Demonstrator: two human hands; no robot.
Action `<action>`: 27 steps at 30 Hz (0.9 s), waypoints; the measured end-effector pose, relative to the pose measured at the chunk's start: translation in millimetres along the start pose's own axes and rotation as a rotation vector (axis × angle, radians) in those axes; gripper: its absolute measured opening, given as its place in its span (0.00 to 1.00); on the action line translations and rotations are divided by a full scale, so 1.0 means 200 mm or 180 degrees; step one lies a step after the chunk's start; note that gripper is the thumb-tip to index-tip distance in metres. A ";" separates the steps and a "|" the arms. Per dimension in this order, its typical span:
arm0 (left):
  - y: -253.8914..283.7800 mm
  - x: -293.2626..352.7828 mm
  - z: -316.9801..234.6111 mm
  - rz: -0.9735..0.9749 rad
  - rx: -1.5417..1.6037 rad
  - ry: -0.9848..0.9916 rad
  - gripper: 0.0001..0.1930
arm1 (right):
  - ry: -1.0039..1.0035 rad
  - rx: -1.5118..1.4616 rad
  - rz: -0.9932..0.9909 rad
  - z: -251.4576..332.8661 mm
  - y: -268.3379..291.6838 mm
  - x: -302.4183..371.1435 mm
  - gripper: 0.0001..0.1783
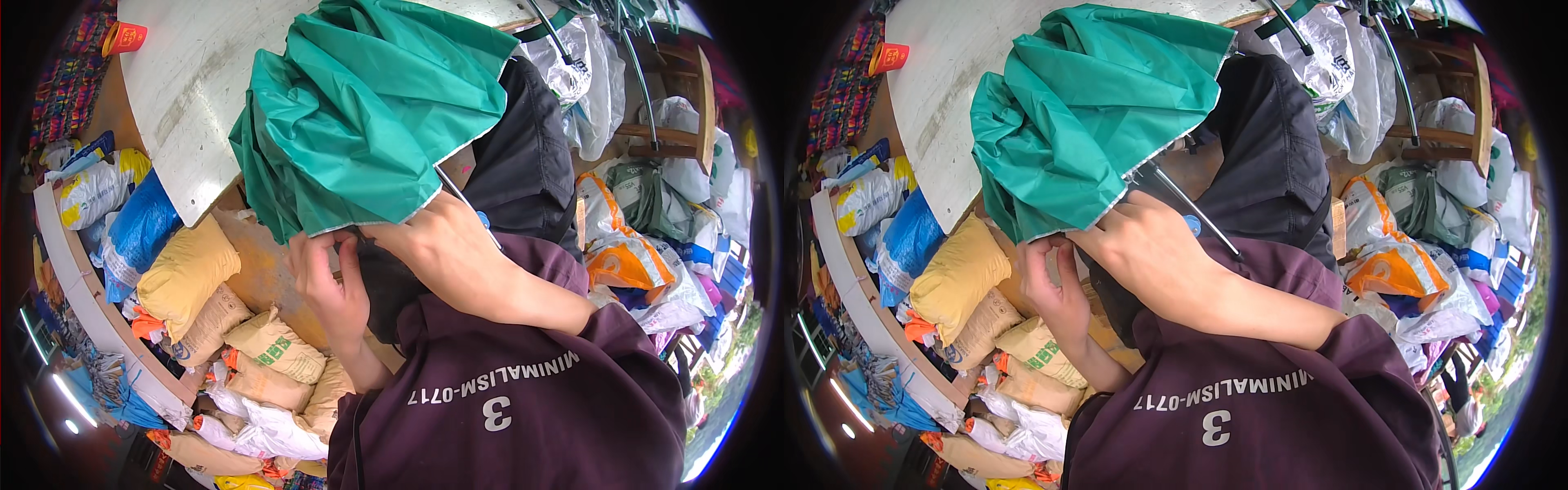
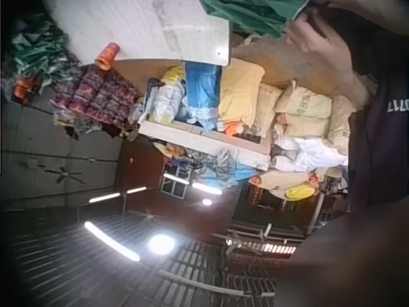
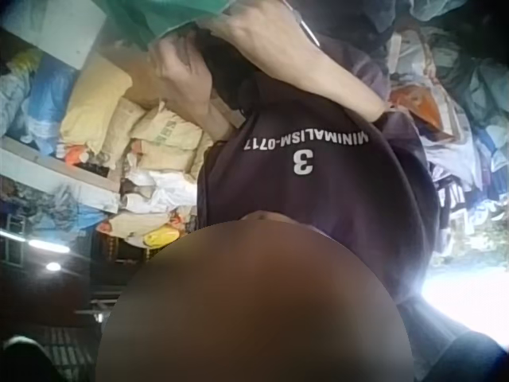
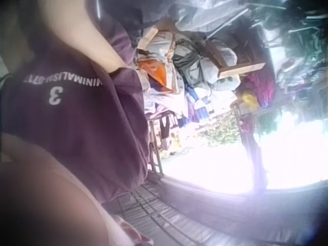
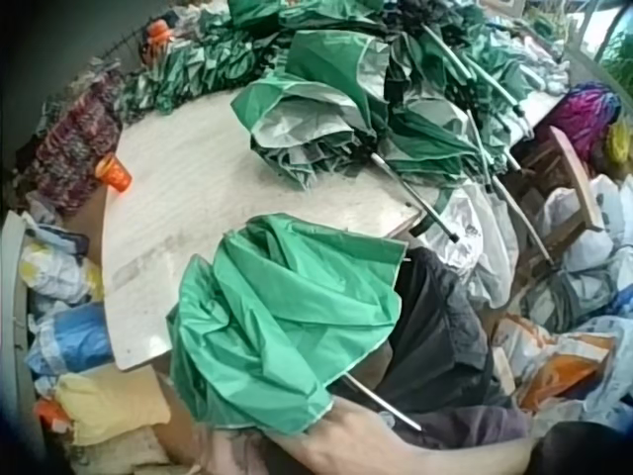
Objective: Assembling umbrellas by attaching the metal ribs to the fabric cover using pliers.
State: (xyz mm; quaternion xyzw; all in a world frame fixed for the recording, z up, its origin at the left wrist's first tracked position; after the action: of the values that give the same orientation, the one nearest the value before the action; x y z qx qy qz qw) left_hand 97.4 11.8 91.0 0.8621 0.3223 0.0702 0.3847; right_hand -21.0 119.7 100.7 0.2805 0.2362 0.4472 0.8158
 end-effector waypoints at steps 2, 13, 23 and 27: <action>0.00 0.01 0.01 0.0033 0.0091 0.0070 0.06 | 0.0032 -0.0040 -0.0017 0.00 0.00 0.00 0.16; 0.20 0.01 0.02 0.0285 -0.0356 -0.0525 0.07 | -0.0655 -0.3420 0.0827 -0.09 -0.02 0.00 0.32; 0.25 0.03 0.01 0.0083 -0.1008 -0.0655 0.12 | -0.0919 -0.4618 0.1054 -0.04 -0.04 -0.01 0.34; 0.15 0.01 0.00 -0.0576 -0.0805 -0.0739 0.14 | -0.0999 -0.4395 0.1232 -0.04 -0.01 -0.02 0.30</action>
State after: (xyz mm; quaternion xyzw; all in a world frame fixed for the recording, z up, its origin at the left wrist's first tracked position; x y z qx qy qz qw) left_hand 113.1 -2.0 112.0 0.7767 0.3406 -0.0246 0.5293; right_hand -26.9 117.4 94.8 -0.1999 -0.2728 0.5848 0.7374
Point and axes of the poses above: each hand's wrist, its own x-axis away from the middle knuckle, its own y-axis out of the back of the hand, z = x × y, the point moved 2 cm from there along -x, towards the middle knuckle, and after that the axes turned 3 degrees about x, right-handed, at the moved point
